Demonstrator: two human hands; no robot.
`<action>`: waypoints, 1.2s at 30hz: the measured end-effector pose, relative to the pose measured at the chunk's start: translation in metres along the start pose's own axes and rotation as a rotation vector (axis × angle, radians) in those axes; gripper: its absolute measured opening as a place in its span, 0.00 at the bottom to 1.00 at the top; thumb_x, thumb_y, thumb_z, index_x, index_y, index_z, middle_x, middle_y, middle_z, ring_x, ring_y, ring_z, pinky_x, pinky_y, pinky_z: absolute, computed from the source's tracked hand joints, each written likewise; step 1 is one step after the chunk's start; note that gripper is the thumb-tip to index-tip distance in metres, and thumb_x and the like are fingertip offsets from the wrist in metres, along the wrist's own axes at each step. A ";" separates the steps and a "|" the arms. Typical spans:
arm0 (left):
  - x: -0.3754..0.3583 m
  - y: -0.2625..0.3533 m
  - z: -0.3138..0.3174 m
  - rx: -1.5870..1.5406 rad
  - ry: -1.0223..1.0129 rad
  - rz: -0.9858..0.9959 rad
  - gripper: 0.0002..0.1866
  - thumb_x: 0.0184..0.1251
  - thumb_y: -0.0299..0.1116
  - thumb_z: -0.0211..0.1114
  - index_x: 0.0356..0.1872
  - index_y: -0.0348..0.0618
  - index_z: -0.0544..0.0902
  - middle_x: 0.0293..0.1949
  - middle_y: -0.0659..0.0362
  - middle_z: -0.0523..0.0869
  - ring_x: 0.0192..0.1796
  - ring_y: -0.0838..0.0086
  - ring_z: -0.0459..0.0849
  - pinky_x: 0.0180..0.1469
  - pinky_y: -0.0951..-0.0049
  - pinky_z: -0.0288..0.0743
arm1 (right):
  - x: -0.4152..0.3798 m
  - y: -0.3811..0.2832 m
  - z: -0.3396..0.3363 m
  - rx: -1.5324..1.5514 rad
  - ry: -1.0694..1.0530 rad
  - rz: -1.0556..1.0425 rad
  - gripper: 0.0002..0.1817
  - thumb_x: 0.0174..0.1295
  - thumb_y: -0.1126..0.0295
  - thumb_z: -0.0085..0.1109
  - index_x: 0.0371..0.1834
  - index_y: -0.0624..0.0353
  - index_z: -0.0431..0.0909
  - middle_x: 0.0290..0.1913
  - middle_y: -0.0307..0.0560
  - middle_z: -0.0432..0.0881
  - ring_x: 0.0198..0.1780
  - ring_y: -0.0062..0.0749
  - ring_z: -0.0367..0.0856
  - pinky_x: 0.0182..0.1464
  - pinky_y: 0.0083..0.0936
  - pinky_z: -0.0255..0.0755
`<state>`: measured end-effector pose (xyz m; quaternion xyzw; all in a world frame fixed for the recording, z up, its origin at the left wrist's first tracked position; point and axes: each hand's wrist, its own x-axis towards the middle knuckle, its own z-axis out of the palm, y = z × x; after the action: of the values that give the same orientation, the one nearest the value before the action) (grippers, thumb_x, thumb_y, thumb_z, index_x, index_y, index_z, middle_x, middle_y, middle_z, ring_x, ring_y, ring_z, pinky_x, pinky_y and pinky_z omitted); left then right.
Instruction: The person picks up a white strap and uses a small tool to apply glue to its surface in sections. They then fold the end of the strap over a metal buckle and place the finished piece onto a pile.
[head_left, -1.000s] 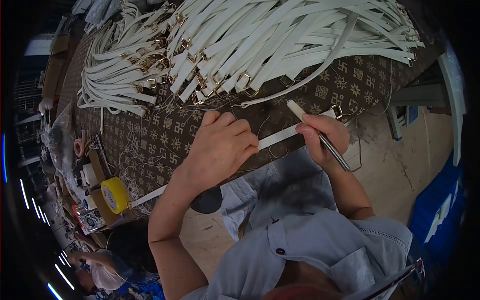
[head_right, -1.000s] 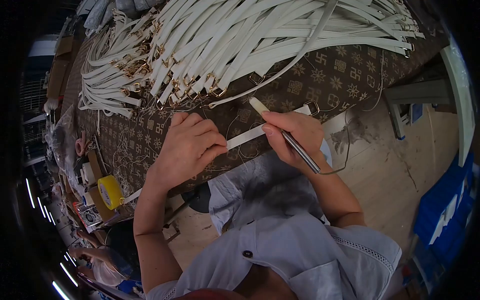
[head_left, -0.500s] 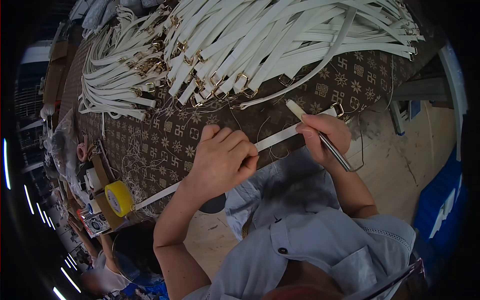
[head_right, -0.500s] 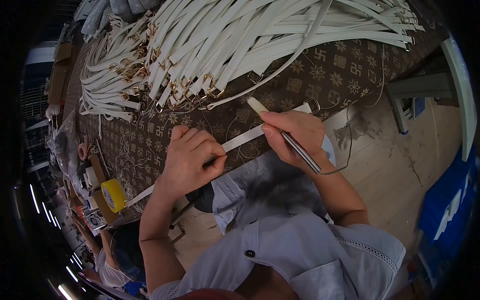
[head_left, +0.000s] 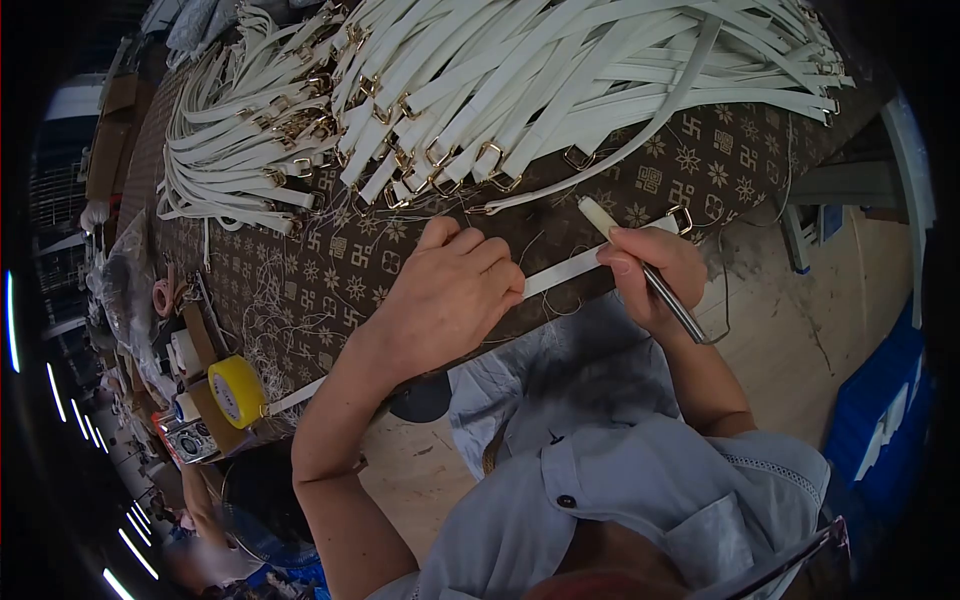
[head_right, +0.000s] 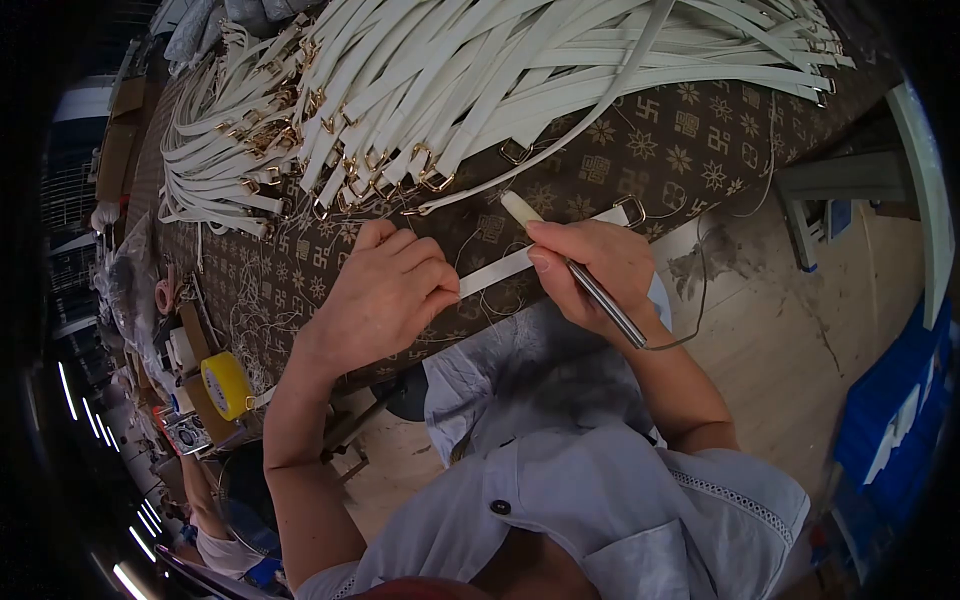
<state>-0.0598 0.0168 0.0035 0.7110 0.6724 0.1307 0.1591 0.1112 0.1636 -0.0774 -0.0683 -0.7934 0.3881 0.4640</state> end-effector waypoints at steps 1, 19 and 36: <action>0.001 0.000 0.001 -0.007 -0.006 0.002 0.04 0.55 0.32 0.66 0.26 0.47 0.80 0.27 0.64 0.75 0.37 0.72 0.75 0.48 0.69 0.61 | 0.000 0.001 0.000 0.004 0.001 -0.004 0.13 0.50 0.78 0.66 0.39 0.61 0.79 0.29 0.47 0.84 0.23 0.33 0.81 0.24 0.23 0.72; -0.010 0.027 0.025 0.369 0.235 -0.088 0.10 0.38 0.25 0.65 0.22 0.48 0.71 0.23 0.63 0.70 0.27 0.70 0.73 0.38 0.69 0.62 | 0.002 0.002 0.001 0.026 0.020 -0.073 0.13 0.50 0.77 0.66 0.40 0.61 0.78 0.28 0.46 0.83 0.23 0.33 0.82 0.24 0.22 0.74; -0.027 0.029 0.028 -0.086 0.399 -0.316 0.12 0.44 0.29 0.76 0.28 0.42 0.79 0.29 0.59 0.78 0.28 0.66 0.79 0.31 0.71 0.73 | -0.002 0.003 0.002 -0.021 0.005 -0.065 0.12 0.50 0.78 0.66 0.39 0.60 0.78 0.29 0.46 0.84 0.25 0.35 0.82 0.26 0.24 0.74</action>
<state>-0.0238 -0.0129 -0.0103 0.5499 0.7869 0.2705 0.0718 0.1104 0.1637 -0.0809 -0.0481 -0.7980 0.3644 0.4777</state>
